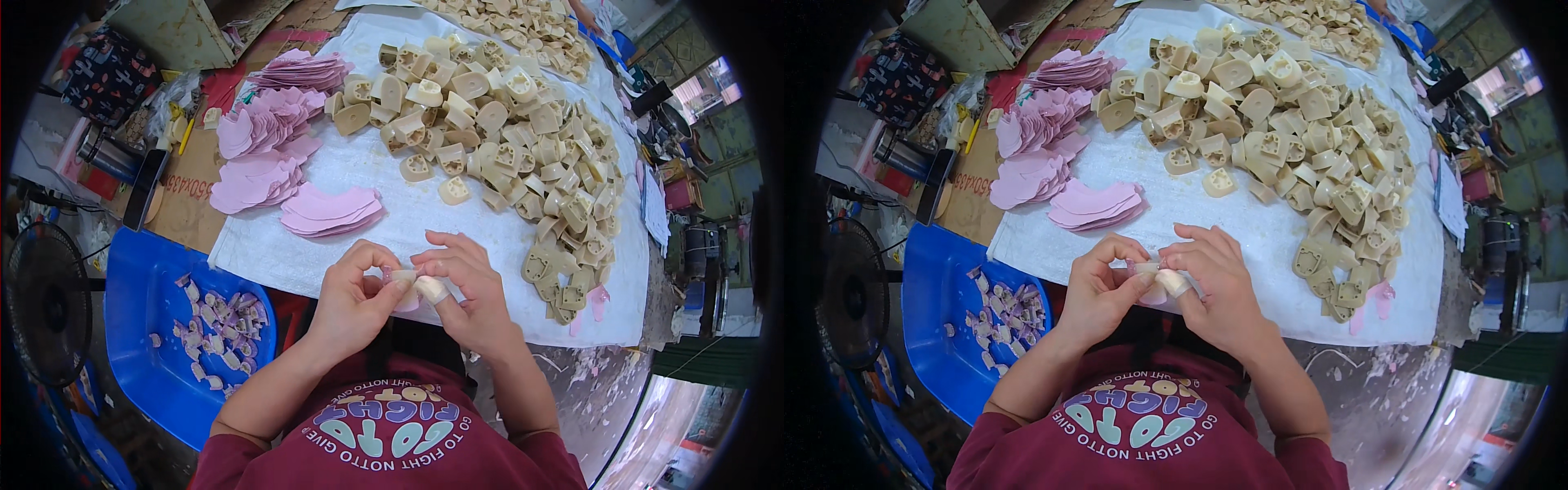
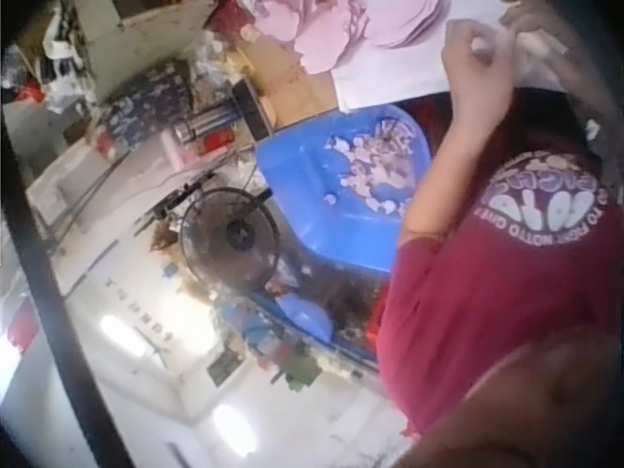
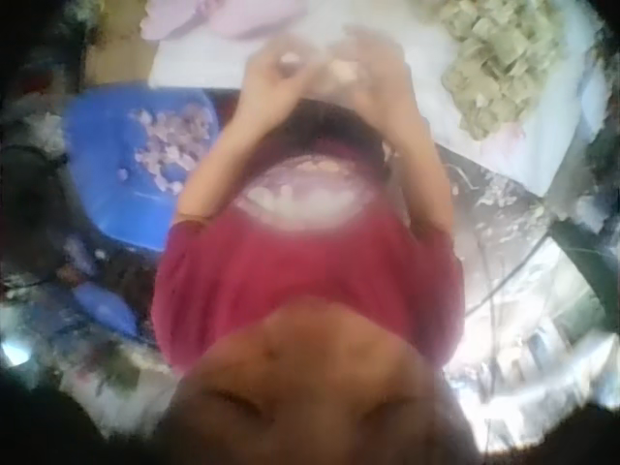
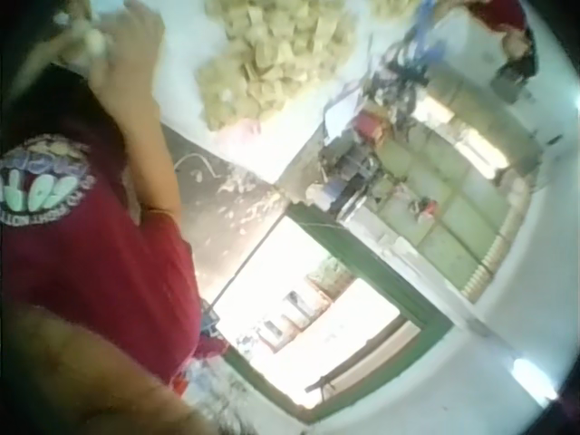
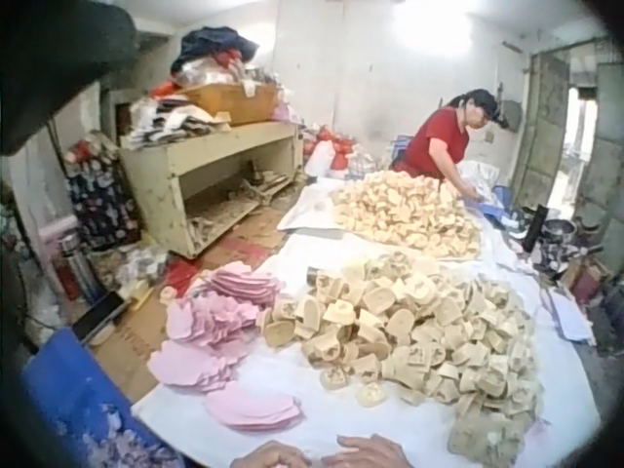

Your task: The person inserts pink foam pieces into beige plastic molds by hand. They repeatedly pick up a foam piece and a mold, press them together, and place the assembled unit into a blue bin. The person also adjusts the camera headstrap during the task.

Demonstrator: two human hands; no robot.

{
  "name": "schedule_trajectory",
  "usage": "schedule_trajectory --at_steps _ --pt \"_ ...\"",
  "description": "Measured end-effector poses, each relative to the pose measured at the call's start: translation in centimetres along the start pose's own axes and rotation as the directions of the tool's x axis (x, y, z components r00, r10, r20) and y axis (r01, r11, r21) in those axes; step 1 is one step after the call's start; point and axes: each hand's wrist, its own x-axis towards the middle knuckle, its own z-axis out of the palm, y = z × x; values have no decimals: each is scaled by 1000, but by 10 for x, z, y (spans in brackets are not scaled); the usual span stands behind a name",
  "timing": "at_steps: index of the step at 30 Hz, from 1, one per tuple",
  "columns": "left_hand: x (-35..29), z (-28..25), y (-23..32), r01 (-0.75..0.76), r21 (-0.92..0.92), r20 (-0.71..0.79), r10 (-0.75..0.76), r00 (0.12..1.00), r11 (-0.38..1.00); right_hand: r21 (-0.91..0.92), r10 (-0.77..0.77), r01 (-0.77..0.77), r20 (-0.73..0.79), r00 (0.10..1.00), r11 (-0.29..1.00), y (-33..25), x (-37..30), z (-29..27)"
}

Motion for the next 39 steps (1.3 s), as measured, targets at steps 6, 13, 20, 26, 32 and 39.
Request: schedule_trajectory --at_steps 6,13,20,26,32,39 --pt "1 -13 8 36 78 127 -46 991 996 283 134 -147 65 989 948 7 -2 2" --pt "6 2 1 -34 -52 -64 30 997 998 279 138 -59 -272 952 959 16 -4 17" --pt "6 -3 -1 304 -750 196 -242 950 588 37 -139 157 -300 944 987 -5 -16 35" --pt "-3 10 6 198 -681 95 -183 978 705 821 444 -361 149 884 442 -19 -9 35" --pt "2 11 3 147 -595 135 -83 987 790 849 438 -402 233 868 343 -8 -1 32" --pt "8 6 1 316 -574 136 -293 947 756 712 486 -454 180 855 535 2 1 44"
